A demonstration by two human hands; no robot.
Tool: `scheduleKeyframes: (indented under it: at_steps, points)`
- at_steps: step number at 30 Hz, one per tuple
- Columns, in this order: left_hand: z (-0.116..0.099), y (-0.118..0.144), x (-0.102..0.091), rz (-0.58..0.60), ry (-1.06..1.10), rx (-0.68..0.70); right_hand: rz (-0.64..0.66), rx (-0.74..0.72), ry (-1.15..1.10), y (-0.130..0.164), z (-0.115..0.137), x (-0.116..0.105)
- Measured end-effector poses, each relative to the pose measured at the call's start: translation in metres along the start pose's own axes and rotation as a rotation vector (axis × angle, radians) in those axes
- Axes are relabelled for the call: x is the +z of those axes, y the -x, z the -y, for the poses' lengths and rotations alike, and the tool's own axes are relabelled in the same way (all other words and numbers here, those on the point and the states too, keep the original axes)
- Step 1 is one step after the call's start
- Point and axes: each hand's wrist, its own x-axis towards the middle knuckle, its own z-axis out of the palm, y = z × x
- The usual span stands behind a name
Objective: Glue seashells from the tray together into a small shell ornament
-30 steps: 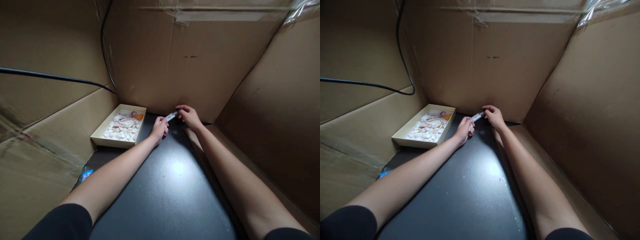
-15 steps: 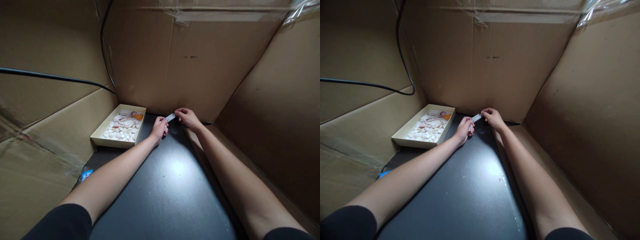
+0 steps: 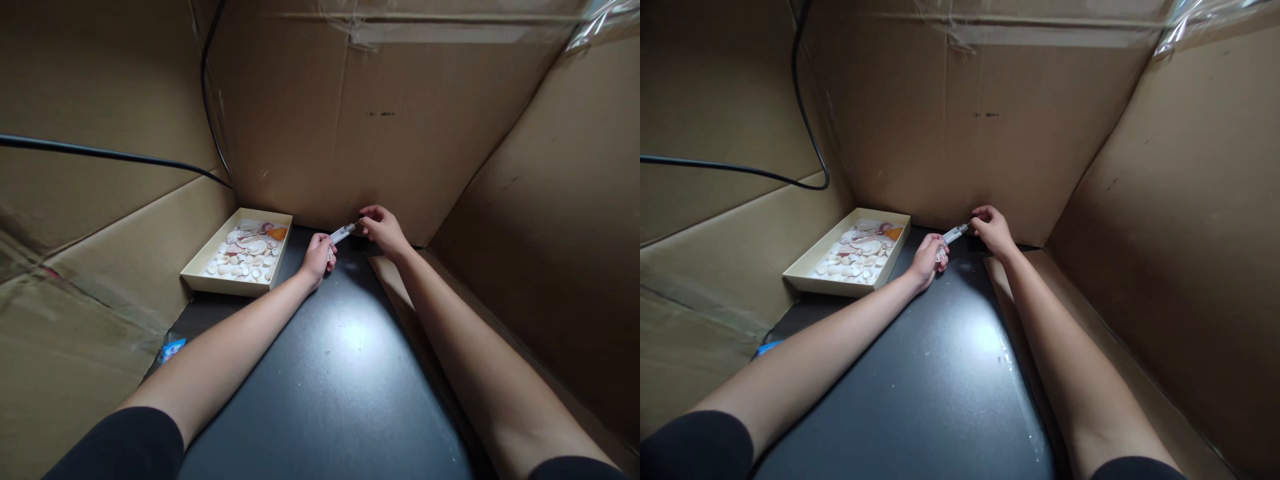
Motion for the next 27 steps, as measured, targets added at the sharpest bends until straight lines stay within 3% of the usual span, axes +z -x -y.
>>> scheduleKeyframes:
  at_steps: [5, 16, 27]
  points:
    - [-0.001, 0.000, 0.000, 0.003, -0.004, -0.005, -0.002, -0.009, 0.006, 0.000, 0.000, 0.001]
    - [-0.003, 0.001, 0.001, 0.008, 0.006, -0.010, 0.170, 0.075, 0.114, 0.007, 0.007, 0.003]
    - [-0.002, 0.001, 0.001, 0.012, -0.005, -0.003, 0.053, -0.087, 0.132, -0.002, -0.006, 0.003]
